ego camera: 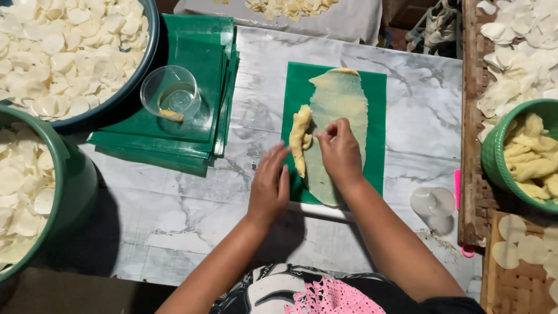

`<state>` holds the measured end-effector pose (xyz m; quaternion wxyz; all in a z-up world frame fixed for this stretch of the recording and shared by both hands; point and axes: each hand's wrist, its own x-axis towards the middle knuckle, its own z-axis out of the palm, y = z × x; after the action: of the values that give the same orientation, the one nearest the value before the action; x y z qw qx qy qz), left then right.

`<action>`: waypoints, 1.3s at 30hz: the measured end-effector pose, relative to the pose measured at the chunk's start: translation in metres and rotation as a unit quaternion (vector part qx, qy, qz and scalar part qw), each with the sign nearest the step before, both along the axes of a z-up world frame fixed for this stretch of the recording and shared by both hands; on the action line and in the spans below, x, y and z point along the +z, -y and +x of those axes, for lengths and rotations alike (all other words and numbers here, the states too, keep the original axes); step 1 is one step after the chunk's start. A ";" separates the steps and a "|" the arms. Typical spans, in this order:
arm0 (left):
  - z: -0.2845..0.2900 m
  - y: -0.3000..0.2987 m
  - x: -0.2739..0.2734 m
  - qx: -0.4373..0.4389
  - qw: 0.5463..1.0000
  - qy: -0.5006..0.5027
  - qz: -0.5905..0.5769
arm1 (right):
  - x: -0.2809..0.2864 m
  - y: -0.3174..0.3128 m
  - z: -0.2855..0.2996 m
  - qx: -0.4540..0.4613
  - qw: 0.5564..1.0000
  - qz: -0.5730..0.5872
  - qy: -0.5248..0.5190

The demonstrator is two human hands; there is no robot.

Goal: Rolling out small portions of dough into thin rectangular sheets using a rolling pin on a silicone mat.

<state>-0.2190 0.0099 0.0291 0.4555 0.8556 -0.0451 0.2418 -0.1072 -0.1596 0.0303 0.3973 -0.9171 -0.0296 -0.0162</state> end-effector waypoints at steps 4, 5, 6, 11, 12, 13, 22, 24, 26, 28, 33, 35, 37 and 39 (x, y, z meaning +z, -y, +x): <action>0.073 0.010 -0.005 0.026 0.996 -0.015 0.087 | 0.026 0.045 -0.062 0.089 0.983 -0.156 -0.032; 0.090 0.012 -0.006 0.026 0.990 -0.043 0.135 | 0.028 0.057 -0.078 0.144 0.969 -0.201 -0.030; 0.104 0.016 -0.007 0.024 0.980 -0.074 0.182 | 0.030 0.069 -0.096 0.197 0.949 -0.244 -0.033; 0.117 0.039 -0.047 -0.002 0.947 -0.149 0.285 | 0.004 0.108 -0.154 0.235 0.938 -0.253 0.006; 0.116 0.040 -0.042 0.004 0.942 -0.155 0.296 | -0.002 0.113 -0.161 0.243 0.936 -0.253 0.020; 0.119 0.041 -0.050 0.002 0.942 -0.152 0.298 | -0.005 0.117 -0.166 0.239 0.937 -0.253 0.021; 0.123 0.037 -0.059 0.014 0.953 -0.171 0.249 | 0.009 0.159 -0.169 0.233 0.940 -0.212 -0.132; 0.121 0.028 -0.050 -0.010 0.956 -0.204 0.209 | 0.036 0.168 -0.157 0.146 0.891 -0.284 -0.323; 0.132 0.010 -0.050 -0.078 0.960 -0.250 0.095 | 0.043 0.170 -0.142 0.127 0.947 -0.216 -0.201; 0.137 -0.012 -0.043 -0.145 0.946 -0.290 -0.021 | 0.051 0.163 -0.120 0.106 0.981 -0.144 -0.074; 0.130 -0.058 -0.002 0.148 0.987 -0.024 -0.050 | 0.049 0.102 -0.036 0.163 0.925 -0.282 0.195; 0.129 -0.051 0.010 0.147 0.987 0.006 0.061 | 0.043 0.072 -0.009 0.182 0.913 -0.285 0.229; 0.129 -0.045 0.008 0.141 0.975 0.033 0.171 | 0.028 0.050 0.013 0.200 0.900 -0.287 0.261; 0.131 -0.039 -0.007 0.061 0.948 -0.125 0.288 | 0.007 0.036 0.031 0.206 0.895 -0.269 0.290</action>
<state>-0.0879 0.0493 0.0218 0.1765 0.9748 -0.0034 0.1363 -0.0763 -0.1958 0.0371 0.1041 -0.9167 -0.3352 -0.1909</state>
